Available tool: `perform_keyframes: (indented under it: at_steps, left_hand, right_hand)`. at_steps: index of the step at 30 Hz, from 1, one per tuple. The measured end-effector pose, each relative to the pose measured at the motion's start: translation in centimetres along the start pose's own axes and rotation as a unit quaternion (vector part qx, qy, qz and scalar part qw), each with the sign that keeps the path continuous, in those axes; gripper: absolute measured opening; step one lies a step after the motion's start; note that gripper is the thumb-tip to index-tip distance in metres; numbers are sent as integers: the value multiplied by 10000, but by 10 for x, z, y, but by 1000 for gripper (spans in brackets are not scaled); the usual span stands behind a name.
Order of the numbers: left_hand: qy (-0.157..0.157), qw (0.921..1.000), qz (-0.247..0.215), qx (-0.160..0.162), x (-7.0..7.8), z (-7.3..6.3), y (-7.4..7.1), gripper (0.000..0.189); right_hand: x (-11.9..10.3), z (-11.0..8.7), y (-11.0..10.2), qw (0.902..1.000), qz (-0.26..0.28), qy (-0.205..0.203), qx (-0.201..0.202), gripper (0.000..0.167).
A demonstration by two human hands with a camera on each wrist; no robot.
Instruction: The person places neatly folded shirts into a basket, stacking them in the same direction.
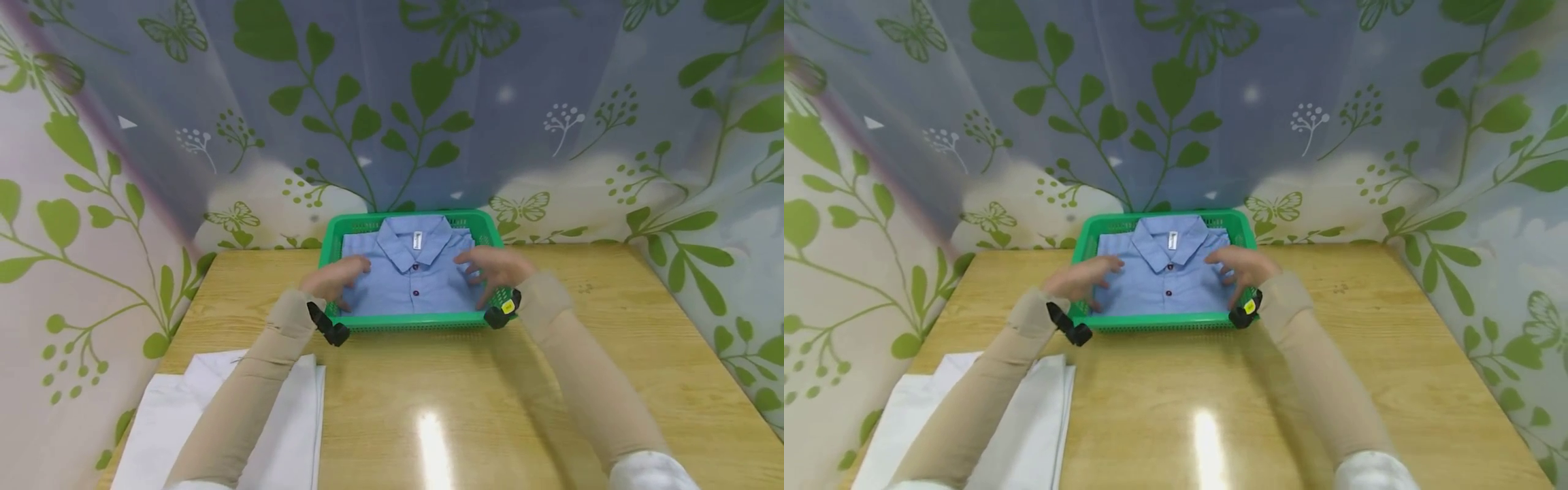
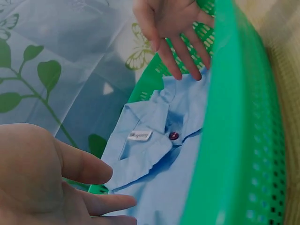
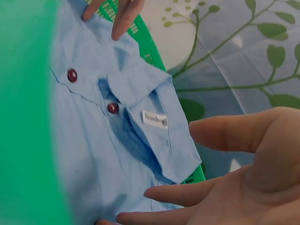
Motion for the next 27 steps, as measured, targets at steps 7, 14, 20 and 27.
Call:
perform_keyframes:
  at_steps: [7, 14, 20, 27]
  left_hand:
    - [177, 9991, 303, -250, -11, -1, 6, 62]
    - [644, 9963, 407, -403, -17, -3, 7, 55]
    - [562, 9968, 453, -353, -19, -3, 6, 54]
    - [1016, 9925, 674, -97, -16, -8, 2, 53]
  right_hand:
    - [7, -2, 6, 9999, -62, 57, 72, 73]
    - [11, -3, 8, 9999, -17, -100, -9, 74]
    - [14, -3, 4, 9996, 120, -249, -76, 76]
    - [16, -11, 4, 9991, 36, -426, 83, 76]
Point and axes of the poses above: each hand's wrist, its own z-axis towards the middle knuckle, its own y-axis out of the palm, x = y × z, the point moved 3 cm from there along z, towards the middle knuckle, and after that the axes turned 7 degrees about -z, right-handed, at the moved point
